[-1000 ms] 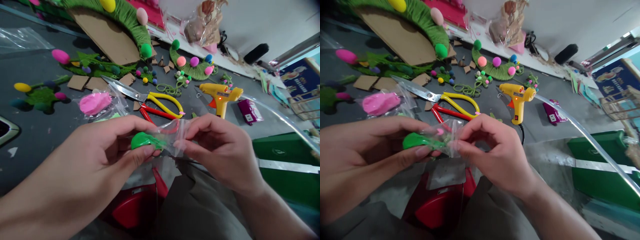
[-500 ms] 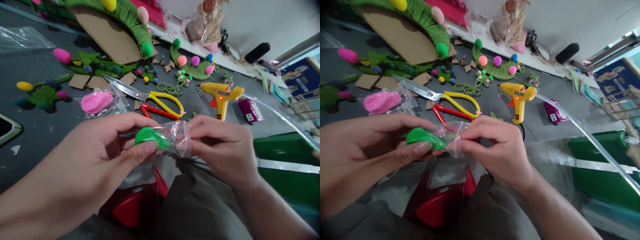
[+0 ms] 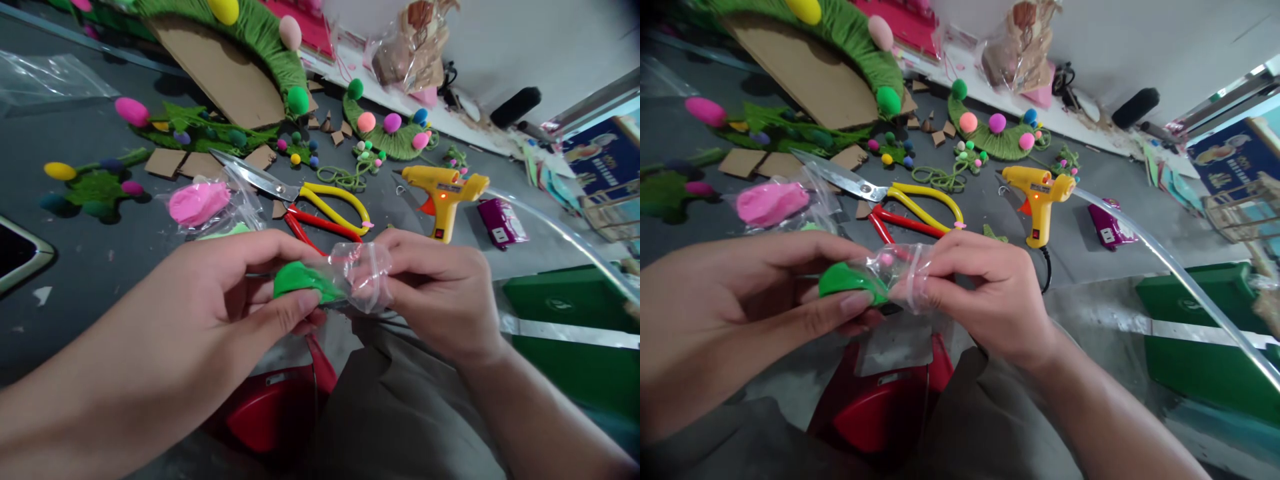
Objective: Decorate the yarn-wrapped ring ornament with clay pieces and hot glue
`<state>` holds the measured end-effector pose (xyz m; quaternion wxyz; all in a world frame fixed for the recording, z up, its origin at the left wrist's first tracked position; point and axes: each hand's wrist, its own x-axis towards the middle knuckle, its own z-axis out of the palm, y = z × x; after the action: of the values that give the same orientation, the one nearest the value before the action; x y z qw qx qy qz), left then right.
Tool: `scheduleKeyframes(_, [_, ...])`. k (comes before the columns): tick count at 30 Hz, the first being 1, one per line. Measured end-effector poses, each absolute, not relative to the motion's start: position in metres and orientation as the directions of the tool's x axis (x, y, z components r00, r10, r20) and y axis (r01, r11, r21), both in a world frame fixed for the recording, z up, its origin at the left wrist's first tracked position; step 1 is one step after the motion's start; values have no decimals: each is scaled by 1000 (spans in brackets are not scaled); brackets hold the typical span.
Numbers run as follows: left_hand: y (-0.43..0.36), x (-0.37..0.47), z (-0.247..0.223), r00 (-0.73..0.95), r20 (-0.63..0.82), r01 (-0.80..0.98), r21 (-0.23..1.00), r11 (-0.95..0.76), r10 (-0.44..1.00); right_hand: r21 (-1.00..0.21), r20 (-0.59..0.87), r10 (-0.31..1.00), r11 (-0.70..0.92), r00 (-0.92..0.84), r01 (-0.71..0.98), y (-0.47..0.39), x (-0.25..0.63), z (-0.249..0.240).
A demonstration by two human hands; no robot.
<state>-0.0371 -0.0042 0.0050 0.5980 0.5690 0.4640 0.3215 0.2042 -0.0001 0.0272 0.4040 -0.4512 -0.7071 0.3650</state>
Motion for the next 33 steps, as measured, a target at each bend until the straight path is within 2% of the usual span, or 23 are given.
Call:
scheduleKeyframes(7, [0, -40, 19, 364, -338, 169, 940, 296, 868, -825, 320, 897, 422, -305, 377, 0, 212, 27])
scheduleKeyframes(14, [4, -40, 10, 309, -270, 102, 963, 251, 912, -775, 322, 887, 448, -331, 445, 4, 213, 27])
scheduleKeyframes(17, [5, -37, 8, 306, -262, 83, 965, 249, 915, -800, 255, 901, 400, -350, 447, 4, 211, 27])
scheduleKeyframes(20, [5, -34, 10, 317, -289, 81, 957, 278, 903, -835, 209, 935, 323, -287, 445, 3, 210, 27])
scheduleKeyframes(23, [5, -32, 13, 332, -315, 73, 948, 309, 889, -862, 229, 950, 300, -214, 410, 2, 210, 26])
scheduleKeyframes(27, [5, -34, 14, 328, -333, 72, 942, 328, 884, -877, 240, 940, 317, -242, 362, 3, 212, 23])
scheduleKeyframes(33, [6, -38, 13, 293, -245, 96, 969, 226, 924, -844, 289, 919, 376, -267, 382, 1, 213, 25])
